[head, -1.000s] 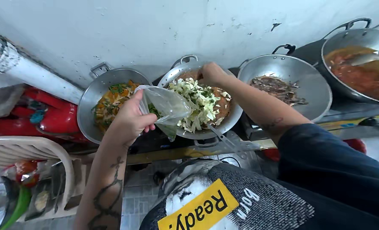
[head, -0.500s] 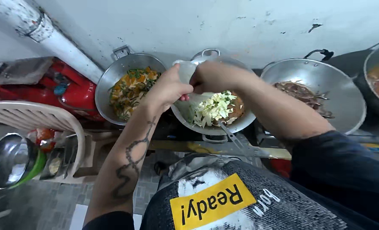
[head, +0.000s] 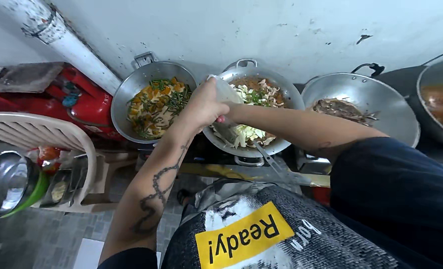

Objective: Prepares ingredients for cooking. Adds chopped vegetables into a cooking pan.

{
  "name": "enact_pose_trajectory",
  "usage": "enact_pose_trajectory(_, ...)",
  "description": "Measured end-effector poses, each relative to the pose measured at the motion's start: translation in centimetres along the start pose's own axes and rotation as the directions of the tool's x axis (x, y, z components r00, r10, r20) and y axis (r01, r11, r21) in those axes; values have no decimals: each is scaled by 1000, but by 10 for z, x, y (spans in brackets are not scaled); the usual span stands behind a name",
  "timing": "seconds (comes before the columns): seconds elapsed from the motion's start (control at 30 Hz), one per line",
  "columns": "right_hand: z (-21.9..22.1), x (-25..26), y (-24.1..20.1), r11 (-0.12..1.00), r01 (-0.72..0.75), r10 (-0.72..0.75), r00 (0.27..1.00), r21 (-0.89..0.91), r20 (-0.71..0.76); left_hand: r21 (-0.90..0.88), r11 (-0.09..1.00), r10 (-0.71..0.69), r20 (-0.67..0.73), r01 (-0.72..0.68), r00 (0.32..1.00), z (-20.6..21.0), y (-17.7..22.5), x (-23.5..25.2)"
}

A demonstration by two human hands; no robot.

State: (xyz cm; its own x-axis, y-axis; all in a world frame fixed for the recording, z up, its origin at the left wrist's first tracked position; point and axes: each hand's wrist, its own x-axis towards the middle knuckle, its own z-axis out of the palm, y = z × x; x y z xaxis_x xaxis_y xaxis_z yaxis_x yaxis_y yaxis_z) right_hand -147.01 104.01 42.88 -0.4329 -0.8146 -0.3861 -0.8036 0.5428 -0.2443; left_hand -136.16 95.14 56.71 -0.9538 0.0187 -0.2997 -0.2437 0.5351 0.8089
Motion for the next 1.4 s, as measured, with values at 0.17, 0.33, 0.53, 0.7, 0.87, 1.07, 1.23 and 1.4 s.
enact_pose_trajectory(0.17,-16,-44,-21,979,-97,103,994,180,-23,80,997,18,13,-19,1000,7,-3,1)
enact_pose_trajectory(0.33,-16,-45,-12,958,-84,122,985,273,-123,84,996,16,-6,-15,1000,5,-3,-1)
enact_pose_trajectory(0.53,-46,-56,5,990,-45,47,999,137,-14,77,997,-21,-13,22,1000,5,-3,3)
enact_pose_trajectory(0.7,-68,-59,2,997,-52,60,987,-58,149,56,998,-39,-17,40,999,0,1,7)
enact_pose_trajectory(0.87,-102,-76,12,997,65,-67,995,29,79,84,996,-35,-30,38,999,-3,9,7)
enact_pose_trajectory(1.07,-129,-105,2,990,14,5,991,143,-130,60,994,-94,-10,95,996,-3,1,20)
enact_pose_trajectory(1.23,-117,-82,82,894,-267,360,907,361,-218,63,988,-139,-40,141,989,-10,-10,16)
enact_pose_trajectory(1.4,-77,-34,126,884,-443,462,875,147,-144,58,983,-171,-69,175,983,-11,-13,16)
